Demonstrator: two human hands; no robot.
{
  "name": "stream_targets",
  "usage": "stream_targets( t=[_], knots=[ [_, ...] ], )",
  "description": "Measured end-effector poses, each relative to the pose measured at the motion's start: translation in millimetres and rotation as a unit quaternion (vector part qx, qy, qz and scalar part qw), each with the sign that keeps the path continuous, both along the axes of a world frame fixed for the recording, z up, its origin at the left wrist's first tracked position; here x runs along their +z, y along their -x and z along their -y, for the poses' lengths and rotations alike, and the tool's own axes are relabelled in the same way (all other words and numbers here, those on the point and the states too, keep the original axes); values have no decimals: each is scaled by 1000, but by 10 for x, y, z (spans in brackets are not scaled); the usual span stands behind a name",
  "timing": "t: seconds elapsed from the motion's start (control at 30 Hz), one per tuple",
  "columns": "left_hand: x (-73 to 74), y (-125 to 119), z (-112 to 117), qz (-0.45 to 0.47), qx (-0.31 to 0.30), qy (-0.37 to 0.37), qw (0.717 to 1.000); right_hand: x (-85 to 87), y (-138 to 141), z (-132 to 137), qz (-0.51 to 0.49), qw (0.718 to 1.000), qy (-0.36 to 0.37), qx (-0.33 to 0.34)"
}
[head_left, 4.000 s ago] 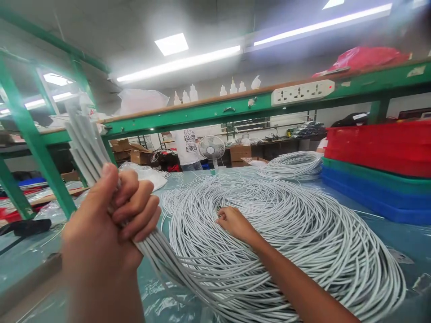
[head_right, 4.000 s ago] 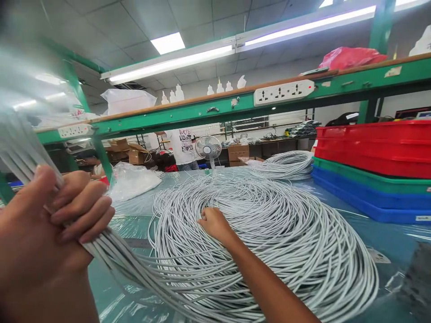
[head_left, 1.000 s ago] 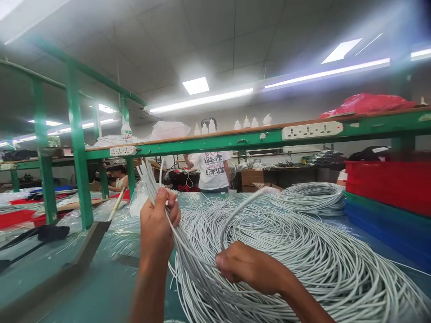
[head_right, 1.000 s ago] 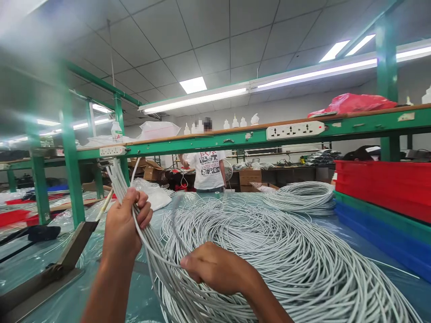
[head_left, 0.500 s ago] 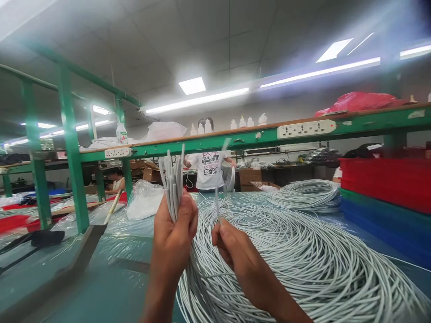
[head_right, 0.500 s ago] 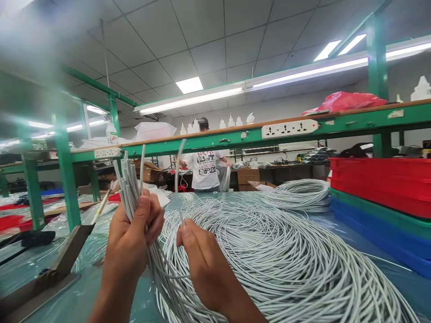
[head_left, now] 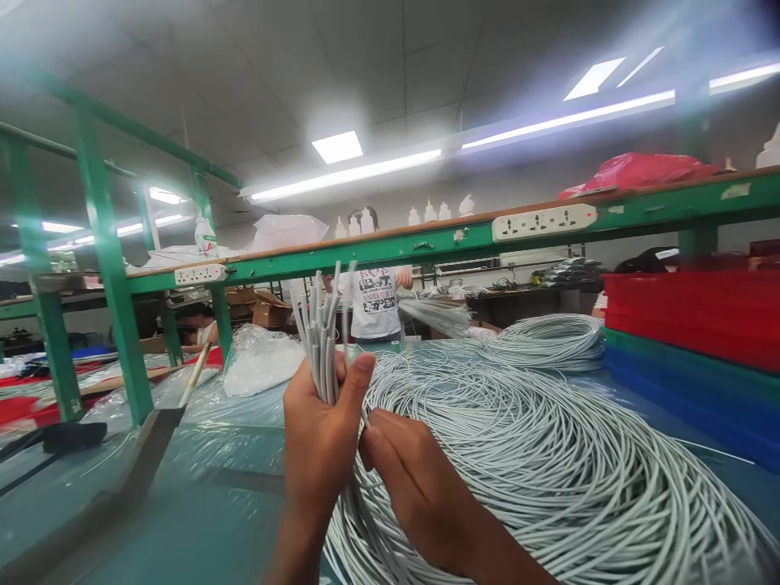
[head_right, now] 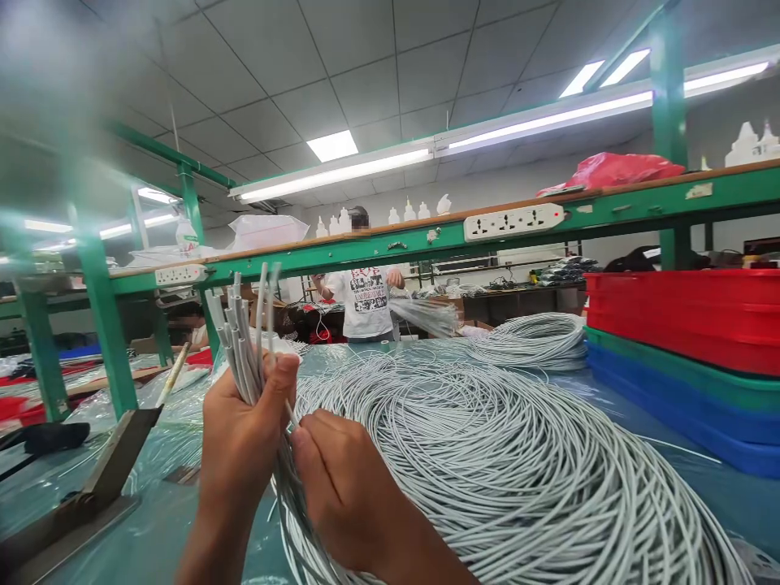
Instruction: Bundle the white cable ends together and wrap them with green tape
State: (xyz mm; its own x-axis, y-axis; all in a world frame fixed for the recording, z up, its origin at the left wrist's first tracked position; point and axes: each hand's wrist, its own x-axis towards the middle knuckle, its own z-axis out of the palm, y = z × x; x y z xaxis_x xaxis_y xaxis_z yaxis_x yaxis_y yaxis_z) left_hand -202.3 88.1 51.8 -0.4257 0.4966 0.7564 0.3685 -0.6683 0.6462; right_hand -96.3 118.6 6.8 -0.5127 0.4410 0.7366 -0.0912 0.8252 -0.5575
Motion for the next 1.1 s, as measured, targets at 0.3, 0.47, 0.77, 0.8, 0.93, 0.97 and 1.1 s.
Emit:
stream_targets(
  t=[0.3,0.47,0.77,0.8,0.93,0.97,1.1],
  knots=[
    [-45,75,-104,-50,32,-14,998,34,-79,-96,24,1000,-3,-7],
    [42,17,-32,-16,-43,-50,998,-12,-312,-745,6,985,103,-139],
    [55,-69,99,51,-230,-48,971,-853,-77,-1304,265,929,111,-235],
    [53,-75,107,54,-230,-47,970,-886,-55,-1294,273,924,106,-244],
    [41,-94,107,45,-221,-44,973,-907,-38,-1289,290,916,92,-261],
    [39,-96,103,41,-219,-45,974,-904,-41,-1297,293,914,89,-265],
    [34,-103,95,36,-218,-46,974,-899,-32,-1326,298,905,75,-296]
  ],
)
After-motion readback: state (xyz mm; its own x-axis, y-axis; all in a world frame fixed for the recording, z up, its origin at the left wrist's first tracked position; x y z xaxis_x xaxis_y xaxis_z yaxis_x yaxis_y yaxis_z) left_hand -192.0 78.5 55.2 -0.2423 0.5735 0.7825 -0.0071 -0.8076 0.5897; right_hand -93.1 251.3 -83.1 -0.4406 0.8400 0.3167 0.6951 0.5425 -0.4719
